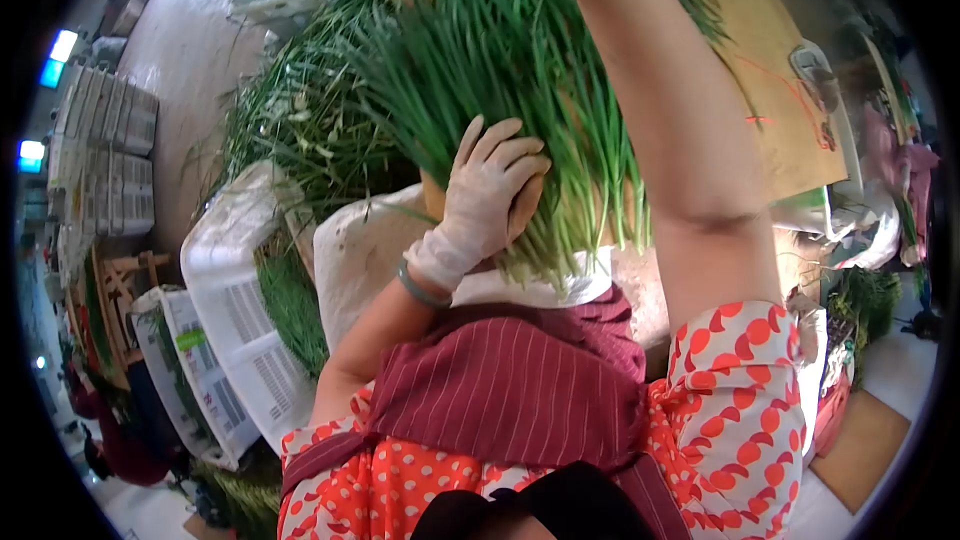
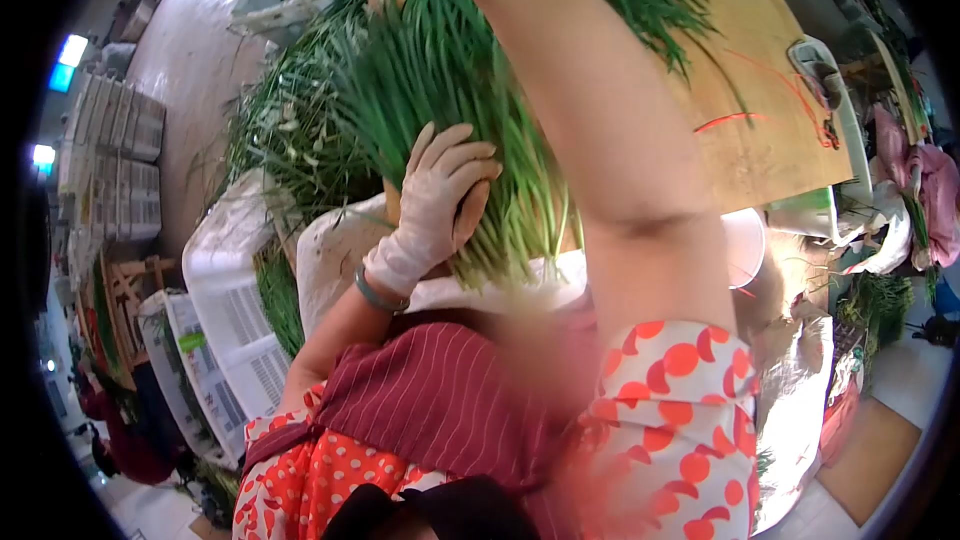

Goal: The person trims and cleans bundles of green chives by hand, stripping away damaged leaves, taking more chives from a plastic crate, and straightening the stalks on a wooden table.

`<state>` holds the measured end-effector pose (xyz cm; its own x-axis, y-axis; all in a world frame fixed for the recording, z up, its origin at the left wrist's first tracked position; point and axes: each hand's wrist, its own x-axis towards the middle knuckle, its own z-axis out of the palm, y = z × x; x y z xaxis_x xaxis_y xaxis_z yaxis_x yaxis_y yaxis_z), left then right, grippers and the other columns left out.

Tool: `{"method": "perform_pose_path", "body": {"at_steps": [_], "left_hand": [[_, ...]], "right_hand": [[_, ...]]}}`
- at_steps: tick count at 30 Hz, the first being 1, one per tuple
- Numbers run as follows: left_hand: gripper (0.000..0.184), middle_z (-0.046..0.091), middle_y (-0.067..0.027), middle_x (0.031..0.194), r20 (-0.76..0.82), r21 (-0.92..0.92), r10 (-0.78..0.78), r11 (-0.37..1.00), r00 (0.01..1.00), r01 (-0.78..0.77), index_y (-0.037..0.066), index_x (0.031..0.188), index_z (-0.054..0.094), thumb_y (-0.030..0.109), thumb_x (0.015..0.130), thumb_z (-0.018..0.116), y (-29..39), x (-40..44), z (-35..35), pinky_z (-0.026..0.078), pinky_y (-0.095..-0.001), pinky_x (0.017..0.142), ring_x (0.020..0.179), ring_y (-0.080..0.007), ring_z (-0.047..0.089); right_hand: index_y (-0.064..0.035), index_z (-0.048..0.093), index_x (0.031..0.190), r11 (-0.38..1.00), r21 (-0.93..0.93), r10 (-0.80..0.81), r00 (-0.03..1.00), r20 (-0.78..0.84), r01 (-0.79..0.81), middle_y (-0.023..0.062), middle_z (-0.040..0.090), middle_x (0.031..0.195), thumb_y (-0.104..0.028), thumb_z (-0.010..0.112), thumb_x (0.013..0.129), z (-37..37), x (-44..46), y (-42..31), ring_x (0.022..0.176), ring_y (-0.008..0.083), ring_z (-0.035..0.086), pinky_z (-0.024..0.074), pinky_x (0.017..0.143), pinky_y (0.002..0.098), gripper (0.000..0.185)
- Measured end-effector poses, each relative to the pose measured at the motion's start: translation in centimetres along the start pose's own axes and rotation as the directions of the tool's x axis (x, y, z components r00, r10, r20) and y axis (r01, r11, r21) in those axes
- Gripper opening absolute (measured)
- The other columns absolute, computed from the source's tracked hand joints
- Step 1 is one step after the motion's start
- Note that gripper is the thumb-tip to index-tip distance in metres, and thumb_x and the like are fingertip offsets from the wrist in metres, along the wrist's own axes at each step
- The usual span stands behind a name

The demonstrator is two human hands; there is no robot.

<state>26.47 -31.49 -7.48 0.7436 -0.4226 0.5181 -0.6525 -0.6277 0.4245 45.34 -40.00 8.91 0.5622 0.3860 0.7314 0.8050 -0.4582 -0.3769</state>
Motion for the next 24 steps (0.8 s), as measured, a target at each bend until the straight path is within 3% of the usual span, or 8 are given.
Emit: {"method": "perform_pose_path", "body": {"at_steps": [4,5,7,10,13,15,19,24], "left_hand": [[0.014,0.058,-0.0043,0.103,-0.016,-0.174,-0.005,0.985,1.000,0.003,0.011,0.091,0.061,0.011,0.078,0.055,-1.9,0.1,0.0,0.028,-0.0461,0.102,0.109,-0.0275,0.048],[0.014,0.059,-0.0044,0.103,0.001,-0.283,-0.015,0.959,1.000,0.015,0.011,0.091,0.061,0.011,0.079,0.054,-2.0,-0.2,0.0,0.029,-0.0445,0.102,0.109,-0.0272,0.049],[0.014,0.059,-0.0023,0.103,-0.021,-0.453,-0.147,0.883,0.989,0.121,0.013,0.092,0.062,0.014,0.081,0.055,-2.4,-1.3,0.9,0.031,-0.0406,0.101,0.109,-0.0247,0.050],[0.017,0.060,0.0014,0.104,0.005,-0.220,0.077,0.973,0.997,-0.074,0.016,0.090,0.063,0.014,0.072,0.062,-4.2,-0.7,2.0,0.022,-0.0326,0.106,0.109,-0.0171,0.050],[0.023,0.061,0.0011,0.100,-0.121,-0.434,-0.011,0.900,0.993,-0.043,0.015,0.091,0.062,0.006,0.070,0.062,-2.9,-0.5,1.7,0.024,-0.0344,0.104,0.109,-0.0187,0.050],[0.023,0.062,0.0004,0.097,-0.110,-0.425,0.010,0.903,0.994,-0.056,0.014,0.089,0.061,0.001,0.071,0.060,-2.9,0.2,0.8,0.027,-0.0357,0.101,0.107,-0.0211,0.052],[0.015,0.062,-0.0007,0.099,-0.060,-0.327,0.042,0.943,0.997,-0.060,0.013,0.094,0.061,0.006,0.084,0.052,-2.8,0.3,0.0,0.029,-0.0368,0.100,0.105,-0.0236,0.054],[0.023,0.062,-0.0033,0.109,0.216,-0.527,0.012,0.843,0.976,0.107,0.011,0.108,0.060,0.011,0.087,0.050,-4.1,0.8,-1.6,0.022,-0.0358,0.105,0.113,-0.0201,0.050]], "right_hand": [[-0.0033,0.061,0.096,0.679,-0.631,0.091,0.810,0.579,0.375,0.0204,0.063,0.085,-0.010,0.052,0.081,-1.8,-2.8,-9.7,0.082,0.0302,0.063,0.0495,0.072,0.0344,0.019],[-0.0086,0.069,0.080,0.963,-0.258,-0.005,0.963,0.271,0.078,0.0120,0.065,0.074,-0.022,0.059,0.079,-0.4,-6.5,-9.1,0.067,0.0267,0.063,0.0498,0.062,0.0332,0.016],[-0.0101,0.067,0.069,0.961,-0.224,-0.043,0.887,0.460,0.163,0.0098,0.062,0.066,-0.019,0.062,0.074,-1.8,-12.4,-10.4,0.061,0.0241,0.063,0.0496,0.056,0.0324,0.010],[-0.0104,0.063,0.064,0.889,-0.453,0.191,0.838,0.511,0.074,0.0064,0.058,0.058,-0.032,0.069,0.068,-1.1,-19.0,-12.1,0.056,0.0206,0.060,0.0470,0.053,0.0323,0.023],[-0.0099,0.061,0.062,0.842,-0.539,0.380,0.670,0.638,0.036,0.0058,0.056,0.056,-0.038,0.070,0.066,-2.5,-20.1,-13.6,0.054,0.0216,0.058,0.0447,0.051,0.0327,0.030],[-0.0097,0.058,0.062,0.810,-0.586,0.409,0.685,0.603,0.033,0.0059,0.055,0.056,-0.039,0.070,0.065,-1.5,-21.4,-13.9,0.052,0.0220,0.056,0.0426,0.049,0.0322,0.032],[-0.0081,0.058,0.060,0.662,-0.652,0.318,0.649,0.691,0.370,0.0069,0.053,0.054,-0.042,0.064,0.069,0.7,-23.4,-14.0,0.050,0.0218,0.056,0.0418,0.046,0.0325,0.036],[-0.0066,0.063,0.069,0.889,-0.458,0.307,0.708,0.636,0.026,0.0108,0.062,0.066,-0.021,0.058,0.076,-4.0,-18.7,-11.8,0.060,0.0271,0.063,0.0512,0.057,0.0369,0.017]]}}
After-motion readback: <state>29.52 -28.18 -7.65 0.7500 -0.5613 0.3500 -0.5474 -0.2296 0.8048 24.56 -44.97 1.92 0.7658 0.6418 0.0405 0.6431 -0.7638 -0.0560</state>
